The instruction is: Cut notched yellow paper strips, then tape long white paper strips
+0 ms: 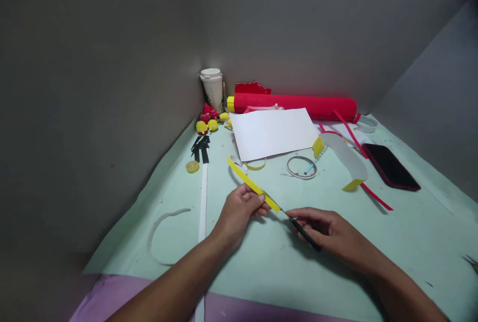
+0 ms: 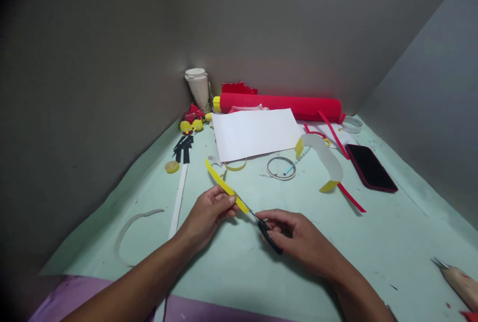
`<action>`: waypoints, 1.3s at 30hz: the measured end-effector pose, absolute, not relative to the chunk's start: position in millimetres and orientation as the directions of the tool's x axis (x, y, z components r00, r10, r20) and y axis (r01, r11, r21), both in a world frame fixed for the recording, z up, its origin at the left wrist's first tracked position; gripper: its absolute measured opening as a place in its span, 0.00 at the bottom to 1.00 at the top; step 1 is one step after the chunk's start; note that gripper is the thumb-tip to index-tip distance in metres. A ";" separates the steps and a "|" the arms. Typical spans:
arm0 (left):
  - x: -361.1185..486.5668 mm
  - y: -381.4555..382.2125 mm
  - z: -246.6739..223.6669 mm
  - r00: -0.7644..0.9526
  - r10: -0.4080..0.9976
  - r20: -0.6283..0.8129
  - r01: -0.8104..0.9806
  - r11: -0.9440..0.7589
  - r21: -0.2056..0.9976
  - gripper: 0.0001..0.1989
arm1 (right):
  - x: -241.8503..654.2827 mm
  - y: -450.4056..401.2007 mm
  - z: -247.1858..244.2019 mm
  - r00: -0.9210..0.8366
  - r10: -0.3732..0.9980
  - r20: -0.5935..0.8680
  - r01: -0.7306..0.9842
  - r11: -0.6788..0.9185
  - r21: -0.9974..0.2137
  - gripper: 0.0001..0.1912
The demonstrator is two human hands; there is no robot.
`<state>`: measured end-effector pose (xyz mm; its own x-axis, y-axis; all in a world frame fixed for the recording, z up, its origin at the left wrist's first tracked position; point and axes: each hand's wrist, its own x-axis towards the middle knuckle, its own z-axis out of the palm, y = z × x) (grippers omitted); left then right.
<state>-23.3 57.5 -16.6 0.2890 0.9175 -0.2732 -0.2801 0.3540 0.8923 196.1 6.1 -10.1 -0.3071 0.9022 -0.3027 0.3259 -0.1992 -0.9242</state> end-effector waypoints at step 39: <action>-23.3 57.0 -18.8 0.331 0.902 -0.278 -0.273 0.373 0.887 0.14 | 194.0 6.0 -12.0 -0.284 0.928 -0.241 0.406 -0.112 -0.907 0.19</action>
<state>-23.3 57.0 -18.8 0.3310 0.9019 -0.2775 -0.2727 0.3730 0.8869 194.0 6.0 -12.0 -0.2840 0.9280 -0.2412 0.4058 -0.1116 -0.9071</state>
